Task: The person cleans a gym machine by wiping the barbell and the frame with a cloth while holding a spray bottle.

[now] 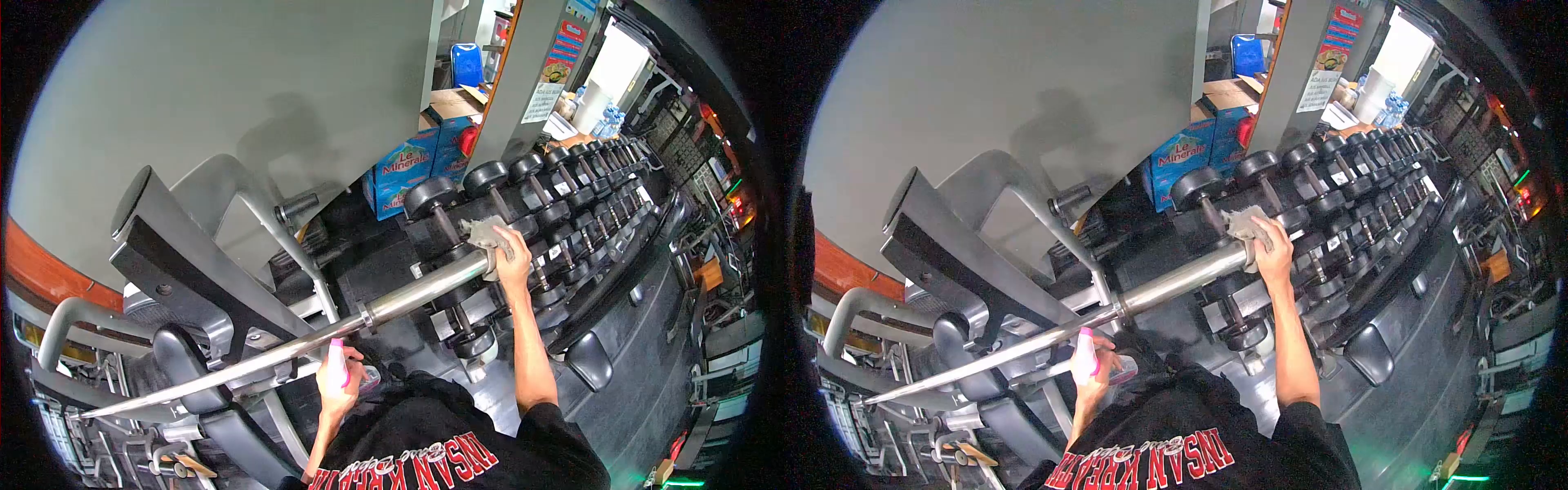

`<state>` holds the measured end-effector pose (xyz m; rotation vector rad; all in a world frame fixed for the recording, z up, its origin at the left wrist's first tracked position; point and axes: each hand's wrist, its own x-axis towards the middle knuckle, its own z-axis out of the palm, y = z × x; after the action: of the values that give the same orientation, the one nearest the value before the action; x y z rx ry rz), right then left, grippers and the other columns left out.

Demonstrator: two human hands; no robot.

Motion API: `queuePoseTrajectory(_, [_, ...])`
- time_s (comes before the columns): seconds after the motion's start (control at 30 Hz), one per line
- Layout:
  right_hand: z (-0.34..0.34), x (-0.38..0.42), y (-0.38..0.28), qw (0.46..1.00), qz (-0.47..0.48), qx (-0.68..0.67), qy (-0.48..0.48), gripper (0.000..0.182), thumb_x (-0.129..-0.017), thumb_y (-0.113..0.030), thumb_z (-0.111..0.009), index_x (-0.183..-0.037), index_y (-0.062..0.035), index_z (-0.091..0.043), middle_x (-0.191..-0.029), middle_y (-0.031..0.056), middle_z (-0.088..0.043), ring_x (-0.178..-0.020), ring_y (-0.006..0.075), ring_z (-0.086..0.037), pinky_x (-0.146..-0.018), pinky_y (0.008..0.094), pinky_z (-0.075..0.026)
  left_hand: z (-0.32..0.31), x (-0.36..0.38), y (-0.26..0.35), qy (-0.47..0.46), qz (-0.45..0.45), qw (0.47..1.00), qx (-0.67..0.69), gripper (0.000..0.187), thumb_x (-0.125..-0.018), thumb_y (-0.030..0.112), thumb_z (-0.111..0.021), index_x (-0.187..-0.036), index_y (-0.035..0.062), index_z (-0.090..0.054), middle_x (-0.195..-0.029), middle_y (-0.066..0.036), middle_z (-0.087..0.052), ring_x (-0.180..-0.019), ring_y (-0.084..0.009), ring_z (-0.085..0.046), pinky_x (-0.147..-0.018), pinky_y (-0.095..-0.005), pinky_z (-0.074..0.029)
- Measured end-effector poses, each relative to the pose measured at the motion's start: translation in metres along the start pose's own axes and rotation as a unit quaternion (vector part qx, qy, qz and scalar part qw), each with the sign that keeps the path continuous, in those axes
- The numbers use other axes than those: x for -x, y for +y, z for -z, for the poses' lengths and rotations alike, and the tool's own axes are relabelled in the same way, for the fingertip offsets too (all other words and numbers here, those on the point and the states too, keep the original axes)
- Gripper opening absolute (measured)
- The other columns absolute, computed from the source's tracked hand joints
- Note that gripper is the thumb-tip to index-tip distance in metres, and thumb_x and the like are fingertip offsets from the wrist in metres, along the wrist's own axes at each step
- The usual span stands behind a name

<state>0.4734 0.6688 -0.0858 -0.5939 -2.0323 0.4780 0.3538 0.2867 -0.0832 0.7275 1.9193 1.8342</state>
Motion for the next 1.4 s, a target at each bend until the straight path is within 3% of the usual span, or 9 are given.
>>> queuePoseTrajectory(0.13, [-0.001, -0.002, -0.045, 0.992, 0.036, 0.121, -0.014, 0.042, -0.070, 0.008, -0.058, -0.107, -0.0104, -0.066, -0.100, 0.0116, -0.065, -0.097, 0.0325, -0.061, -0.091, 0.0400, -0.048, 0.003, -0.001, -0.004, 0.004, -0.027, 1.000, -0.008, 0.017, -0.079, -0.006, -0.055, -0.096, -0.0025, -0.054, -0.073, -0.007, -0.060, -0.057, -0.0128, -0.062, -0.055, -0.0265, -0.048])
queuePoseTrajectory(0.43, [-0.068, 0.065, -0.198, 0.972, 0.191, -0.054, -0.129, 0.039, -0.071, -0.005, -0.061, -0.107, -0.0160, -0.068, -0.098, 0.0048, -0.064, -0.094, 0.0237, -0.063, -0.079, 0.0351, -0.055, -0.005, 0.001, 0.006, 0.022, -0.005, 0.995, 0.099, 0.015, -0.083, -0.008, -0.052, -0.098, -0.0039, -0.053, -0.083, -0.010, -0.059, -0.060, -0.0150, -0.062, -0.057, -0.0274, -0.051])
queuePoseTrajectory(0.63, [0.001, 0.015, -0.112, 0.983, -0.103, 0.024, -0.150, 0.035, -0.079, -0.001, -0.056, -0.110, -0.0142, -0.065, -0.105, 0.0058, -0.064, -0.081, 0.0264, -0.065, -0.070, 0.0345, -0.055, 0.004, 0.004, -0.003, 0.018, -0.028, 0.995, 0.091, 0.014, -0.083, -0.007, -0.053, -0.097, -0.0041, -0.053, -0.083, -0.010, -0.059, -0.060, -0.0148, -0.062, -0.055, -0.0275, -0.051])
queuePoseTrajectory(0.67, [0.004, 0.008, -0.082, 0.984, 0.001, 0.165, -0.074, 0.044, -0.074, 0.007, -0.052, -0.111, -0.0127, -0.066, -0.109, 0.0096, -0.063, -0.091, 0.0275, -0.065, -0.078, 0.0347, -0.054, 0.005, 0.004, -0.002, 0.019, -0.028, 0.995, 0.092, 0.014, -0.083, -0.007, -0.053, -0.097, -0.0041, -0.053, -0.083, -0.010, -0.059, -0.060, -0.0148, -0.062, -0.055, -0.0275, -0.051])
queuePoseTrajectory(0.7, [0.008, -0.001, -0.074, 0.987, -0.074, 0.125, -0.065, 0.046, -0.074, 0.008, -0.050, -0.111, -0.0133, -0.065, -0.111, 0.0106, -0.063, -0.094, 0.0315, -0.064, -0.081, 0.0383, -0.053, 0.008, 0.005, -0.001, 0.010, -0.025, 0.997, 0.069, 0.015, -0.083, -0.007, -0.054, -0.097, -0.0040, -0.053, -0.084, -0.010, -0.060, -0.060, -0.0148, -0.062, -0.055, -0.0275, -0.051])
queuePoseTrajectory(0.83, [-0.021, 0.014, -0.094, 0.981, 0.000, 0.182, -0.069, 0.041, -0.075, 0.002, -0.052, -0.109, -0.0168, -0.065, -0.107, 0.0075, -0.064, -0.086, 0.0281, -0.065, -0.074, 0.0385, -0.055, 0.009, 0.008, 0.003, -0.003, -0.019, 1.000, 0.020, 0.016, -0.083, -0.007, -0.054, -0.098, -0.0035, -0.053, -0.086, -0.011, -0.061, -0.060, -0.0149, -0.062, -0.055, -0.0274, -0.051])
queuePoseTrajectory(1.03, [-0.065, 0.069, -0.203, 0.979, 0.146, -0.060, -0.132, 0.043, -0.069, 0.002, -0.061, -0.107, -0.0161, -0.068, -0.105, 0.0063, -0.065, -0.092, 0.0262, -0.066, -0.083, 0.0356, -0.055, 0.003, 0.007, -0.004, -0.003, -0.014, 0.998, 0.057, 0.017, -0.082, -0.007, -0.055, -0.099, -0.0031, -0.053, -0.088, -0.012, -0.061, -0.060, -0.0147, -0.062, -0.056, -0.0270, -0.051])
queuePoseTrajectory(1.23, [-0.022, 0.030, -0.119, 0.984, 0.023, 0.109, -0.139, 0.035, -0.077, -0.008, -0.059, -0.108, -0.0178, -0.068, -0.112, 0.0105, -0.064, -0.092, 0.0286, -0.066, -0.080, 0.0377, -0.055, 0.005, 0.010, -0.004, -0.008, -0.034, 0.997, 0.064, 0.021, -0.080, -0.007, -0.056, -0.101, -0.0036, -0.053, -0.089, -0.012, -0.062, -0.061, -0.0150, -0.062, -0.056, -0.0281, -0.051])
queuePoseTrajectory(1.4, [0.018, -0.028, -0.048, 0.985, -0.073, 0.106, -0.115, 0.040, -0.074, 0.006, -0.052, -0.107, -0.0098, -0.068, -0.110, 0.0134, -0.066, -0.101, 0.0322, -0.063, -0.089, 0.0377, -0.050, 0.007, 0.011, -0.003, -0.012, -0.027, 0.999, 0.028, 0.020, -0.079, -0.008, -0.055, -0.099, -0.0030, -0.054, -0.078, -0.009, -0.062, -0.059, -0.0141, -0.062, -0.056, -0.0277, -0.050])
